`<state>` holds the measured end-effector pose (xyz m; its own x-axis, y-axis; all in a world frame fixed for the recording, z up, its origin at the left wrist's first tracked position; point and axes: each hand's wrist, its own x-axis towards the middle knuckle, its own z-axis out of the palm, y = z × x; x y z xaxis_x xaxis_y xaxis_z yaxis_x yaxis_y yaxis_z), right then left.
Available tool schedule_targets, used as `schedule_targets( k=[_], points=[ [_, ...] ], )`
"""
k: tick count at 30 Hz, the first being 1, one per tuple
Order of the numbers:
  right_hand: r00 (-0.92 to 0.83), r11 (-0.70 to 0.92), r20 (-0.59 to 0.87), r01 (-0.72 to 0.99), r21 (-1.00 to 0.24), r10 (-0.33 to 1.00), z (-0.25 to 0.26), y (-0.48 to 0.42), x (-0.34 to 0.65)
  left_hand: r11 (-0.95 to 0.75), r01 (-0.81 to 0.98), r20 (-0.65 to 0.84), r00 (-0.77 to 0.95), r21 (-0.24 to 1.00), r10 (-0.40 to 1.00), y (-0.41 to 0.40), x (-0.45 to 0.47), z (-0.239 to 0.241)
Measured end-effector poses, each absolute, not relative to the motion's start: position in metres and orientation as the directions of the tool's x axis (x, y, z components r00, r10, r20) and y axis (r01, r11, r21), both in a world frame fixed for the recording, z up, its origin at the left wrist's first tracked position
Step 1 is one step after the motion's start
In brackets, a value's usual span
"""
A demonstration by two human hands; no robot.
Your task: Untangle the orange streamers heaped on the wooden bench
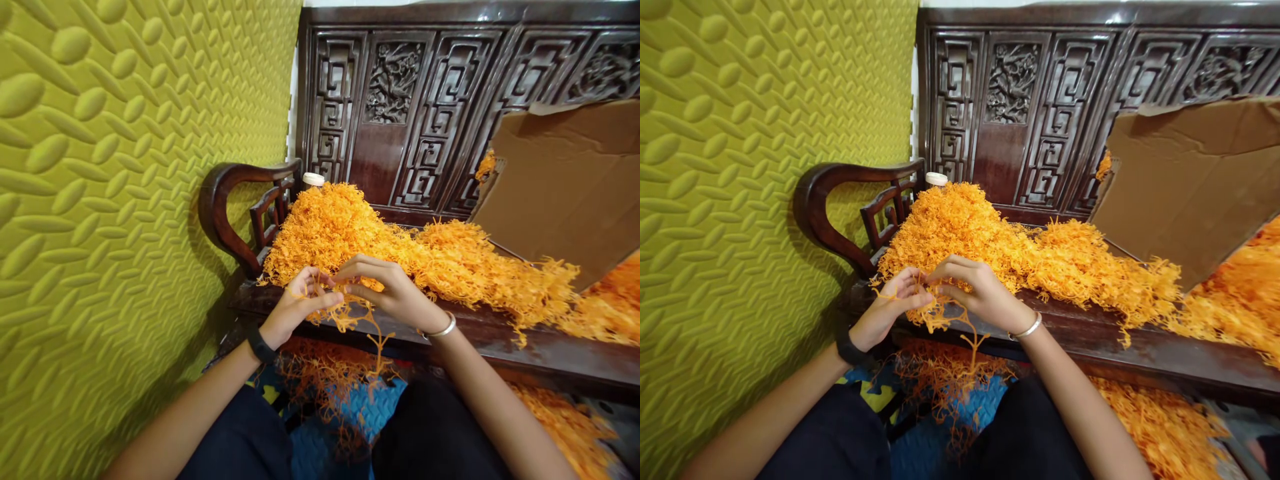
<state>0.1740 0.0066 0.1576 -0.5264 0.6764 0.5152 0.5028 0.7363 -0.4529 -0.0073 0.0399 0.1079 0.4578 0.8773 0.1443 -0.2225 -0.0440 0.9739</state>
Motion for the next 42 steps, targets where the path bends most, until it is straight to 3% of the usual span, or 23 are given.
schedule_targets(
  k=[7,19,28,31,34,37,42],
  points=[
    [-0.550,0.760,0.527,0.419,-0.497,0.648,0.154,0.008,0.168,-0.083,-0.228,0.198,0.543,0.970,0.816,0.038,-0.005,0.107],
    [-0.433,0.688,0.535,0.432,-0.583,0.726,0.147,0.010,0.169,-0.302,-0.064,0.302,0.402,0.951,0.864,0.043,0.001,0.104],
    [-0.395,0.575,0.420,0.608,-0.547,0.817,0.147,0.013,0.170,-0.347,-0.057,0.349,0.282,0.936,0.894,0.043,0.002,0.103],
    [-0.363,0.494,0.336,0.669,-0.555,0.869,0.149,0.012,0.172,-0.288,-0.055,0.288,0.346,0.956,0.893,0.043,0.001,0.105],
    [-0.425,0.449,0.205,0.621,-0.643,0.882,0.152,0.011,0.177,-0.201,-0.054,0.202,0.466,0.978,0.862,0.044,-0.001,0.108],
    [-0.517,0.396,0.112,0.483,-0.781,0.849,0.152,0.013,0.181,-0.078,-0.032,0.081,0.620,0.996,0.781,0.044,-0.001,0.110],
    [-0.565,0.276,0.146,0.151,-0.949,0.812,0.144,0.018,0.182,0.149,-0.133,-0.004,0.731,0.980,0.682,0.040,-0.001,0.113]
  ],
)
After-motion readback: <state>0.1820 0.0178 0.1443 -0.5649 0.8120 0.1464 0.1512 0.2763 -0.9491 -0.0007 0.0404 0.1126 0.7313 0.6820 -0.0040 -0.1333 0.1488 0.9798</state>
